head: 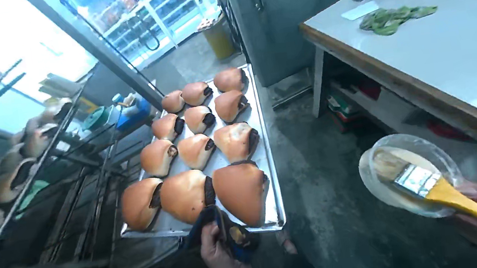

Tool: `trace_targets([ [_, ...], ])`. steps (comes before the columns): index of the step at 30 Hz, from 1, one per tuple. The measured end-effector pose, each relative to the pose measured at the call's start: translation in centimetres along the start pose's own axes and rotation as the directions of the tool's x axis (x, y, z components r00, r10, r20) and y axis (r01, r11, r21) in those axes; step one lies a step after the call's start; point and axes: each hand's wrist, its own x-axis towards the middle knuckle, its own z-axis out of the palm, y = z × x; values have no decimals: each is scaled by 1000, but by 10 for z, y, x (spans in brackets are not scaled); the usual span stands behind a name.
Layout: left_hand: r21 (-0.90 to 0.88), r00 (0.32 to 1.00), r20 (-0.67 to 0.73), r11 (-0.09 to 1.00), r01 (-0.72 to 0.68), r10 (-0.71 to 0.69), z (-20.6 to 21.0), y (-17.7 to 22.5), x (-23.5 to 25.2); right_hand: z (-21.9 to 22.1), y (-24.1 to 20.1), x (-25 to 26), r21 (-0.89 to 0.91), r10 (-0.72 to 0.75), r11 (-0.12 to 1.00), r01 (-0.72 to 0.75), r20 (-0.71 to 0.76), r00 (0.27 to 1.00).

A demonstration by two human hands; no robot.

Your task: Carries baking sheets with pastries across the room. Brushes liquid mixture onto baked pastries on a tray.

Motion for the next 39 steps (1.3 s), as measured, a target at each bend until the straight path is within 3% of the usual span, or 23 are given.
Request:
trace_targets([
  [4, -22, 996, -18, 996, 87, -87, 20, -61, 79, 4, 7, 50, -113, -25, 994, 13, -109, 994],
  [7, -20, 982, -36, 983, 183, -184, 32, -109, 145, 2, 14, 99, -164, -55, 985, 50, -24, 998],
  [9, -13, 975, -42, 976, 217, -218, 43, -138, 199, 12, 16, 146, -161, -59, 986, 45, -80, 995],
  [12, 48, 971, -30, 970, 237, -236, 57, -163, 269, 36, 18, 212, -51, -11, 999, -2, -240, 971],
  [18, 107, 960, -2, 955, 277, -279, 93, -201, 394, 60, 9, 372, -8, -23, 1000, 22, -222, 975],
  [24, 76, 963, 23, 961, 266, -269, 128, -279, 533, 29, -3, 559, -43, -79, 996, 72, -177, 981],
  [28, 115, 972, 34, 967, 228, -234, 166, -321, 625, -3, -18, 711, -132, -30, 991, 16, -102, 994],
  [35, 138, 979, -3, 970, 200, -202, 234, -375, 784, 40, -30, 964, 112, 17, 993, -28, 103, 995],
  [39, 133, 973, 14, 965, 227, -231, 269, -424, 900, 41, -18, 1096, 128, -29, 992, 9, 161, 987],
])
